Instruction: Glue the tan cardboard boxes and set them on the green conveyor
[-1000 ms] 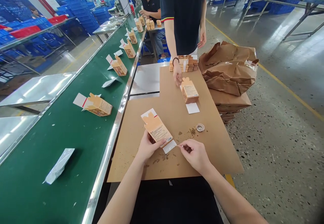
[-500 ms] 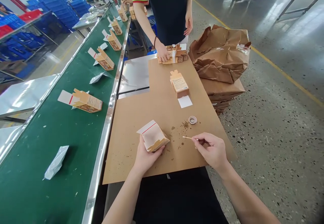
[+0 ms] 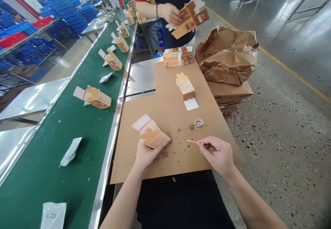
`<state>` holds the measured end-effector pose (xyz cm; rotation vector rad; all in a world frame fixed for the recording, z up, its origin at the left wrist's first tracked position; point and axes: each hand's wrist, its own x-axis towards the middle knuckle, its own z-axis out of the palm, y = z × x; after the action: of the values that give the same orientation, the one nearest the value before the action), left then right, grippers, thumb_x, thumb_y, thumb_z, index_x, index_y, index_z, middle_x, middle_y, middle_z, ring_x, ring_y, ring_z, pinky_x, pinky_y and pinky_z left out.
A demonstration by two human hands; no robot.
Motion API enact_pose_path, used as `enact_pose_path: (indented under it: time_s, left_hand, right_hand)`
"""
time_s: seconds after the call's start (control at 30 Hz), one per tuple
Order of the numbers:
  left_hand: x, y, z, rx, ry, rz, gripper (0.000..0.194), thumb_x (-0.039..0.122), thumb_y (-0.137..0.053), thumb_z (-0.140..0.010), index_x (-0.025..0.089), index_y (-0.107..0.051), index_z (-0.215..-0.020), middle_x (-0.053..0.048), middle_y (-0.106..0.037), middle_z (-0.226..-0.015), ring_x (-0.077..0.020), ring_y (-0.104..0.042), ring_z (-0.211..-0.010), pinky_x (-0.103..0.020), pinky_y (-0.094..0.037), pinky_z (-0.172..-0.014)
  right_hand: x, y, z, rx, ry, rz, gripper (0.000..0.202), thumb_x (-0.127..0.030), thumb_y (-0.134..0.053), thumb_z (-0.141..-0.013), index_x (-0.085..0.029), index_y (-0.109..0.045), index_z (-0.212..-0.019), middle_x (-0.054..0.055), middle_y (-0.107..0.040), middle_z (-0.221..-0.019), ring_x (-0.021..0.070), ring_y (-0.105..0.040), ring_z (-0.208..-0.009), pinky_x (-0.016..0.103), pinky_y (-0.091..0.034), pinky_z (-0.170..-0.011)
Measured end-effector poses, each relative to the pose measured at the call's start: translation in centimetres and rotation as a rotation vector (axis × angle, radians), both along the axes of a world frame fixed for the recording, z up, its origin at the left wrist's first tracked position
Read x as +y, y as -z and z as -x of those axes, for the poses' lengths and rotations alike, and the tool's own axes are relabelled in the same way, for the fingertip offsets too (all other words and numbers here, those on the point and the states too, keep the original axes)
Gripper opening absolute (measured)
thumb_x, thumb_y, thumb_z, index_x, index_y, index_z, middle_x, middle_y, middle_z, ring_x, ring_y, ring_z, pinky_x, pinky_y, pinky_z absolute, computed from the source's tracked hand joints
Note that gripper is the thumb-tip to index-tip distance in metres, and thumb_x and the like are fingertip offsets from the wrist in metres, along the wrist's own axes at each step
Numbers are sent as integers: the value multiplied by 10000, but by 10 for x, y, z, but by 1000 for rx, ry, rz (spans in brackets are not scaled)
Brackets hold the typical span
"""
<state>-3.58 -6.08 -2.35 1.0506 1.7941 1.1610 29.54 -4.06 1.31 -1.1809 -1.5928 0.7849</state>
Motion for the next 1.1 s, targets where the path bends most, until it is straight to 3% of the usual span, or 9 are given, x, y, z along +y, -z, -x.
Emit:
enact_pose_path:
  time_s: [0.13, 0.23, 0.4, 0.57, 0.73, 0.9, 1.0, 1.1]
  left_hand:
    - [1, -26, 52, -115, -210, -61, 888, 563, -1224, -578, 187, -854, -1293, -224, -919, -1376, -500, -892, -1355, -669, -725, -1233]
    - [-18, -40, 98, -72, -403, -150, 991, 499, -1246, -496, 199, -816, -1337, -217, -901, -1425, -492, -863, -1431, -685, -674, -1317]
    - [-64, -39, 142, 109, -640, -137, 892, 452, -1201, -512, 207, -761, -1249, -204, -891, -1322, -492, -867, -1397, -696, -690, -1288]
    - [-86, -25, 157, 287, -768, 76, 954, 406, -1168, -594, 253, -634, -1369, -176, -868, -1396, -488, -828, -1486, -724, -651, -1323]
    - [-79, -27, 180, 360, -852, 147, 965, 359, -1142, -602, 275, -543, -1354, -196, -793, -1475, -498, -761, -1572, -729, -580, -1400]
    - [-68, -29, 186, 320, -787, -68, 1067, 427, -1175, -495, 301, -503, -1314, -181, -744, -1536, -491, -729, -1593, -725, -535, -1440]
    - [-78, -21, 172, 394, -810, -143, 1178, 527, -1189, -411, 287, -509, -1343, -237, -651, -1666, -532, -619, -1709, -716, -406, -1526]
    - [-94, -7, 148, 471, -882, -264, 1264, 591, -1158, -474, 285, -486, -1501, -257, -544, -1771, -547, -508, -1798, -752, -375, -1533]
  right_hand:
    - [0, 0, -10, -40, 27, -26, 264, -384, -847, -1109, -284, -929, -879, 20, -876, -733, 201, -797, -597, 301, -724, -648]
    - [-1, 6, -17, -73, 76, -10, 331, -476, -864, -1090, -283, -930, -831, 40, -879, -719, 212, -793, -561, 307, -703, -602]
    - [1, 12, -15, -76, 72, 52, 447, -665, -878, -1057, -298, -942, -810, 53, -871, -698, 237, -794, -535, 340, -712, -567]
    - [6, 5, 1, -65, 7, 36, 378, -578, -894, -1072, -304, -947, -816, 58, -879, -717, 237, -792, -546, 354, -733, -609]
    - [16, 0, 13, -40, -69, -30, 299, -464, -883, -1099, -302, -953, -857, 33, -863, -712, 218, -792, -575, 330, -746, -654]
    - [25, -7, 6, -5, -89, -44, 293, -448, -852, -1135, -276, -970, -929, 52, -876, -749, 225, -806, -623, 338, -758, -672]
    - [25, -13, -9, 19, 11, -43, 376, -529, -861, -1132, -276, -951, -869, 55, -855, -711, 221, -791, -583, 327, -728, -627]
    - [21, -16, -28, 37, 106, -4, 474, -650, -868, -1112, -283, -940, -822, 71, -837, -677, 234, -776, -545, 342, -704, -583]
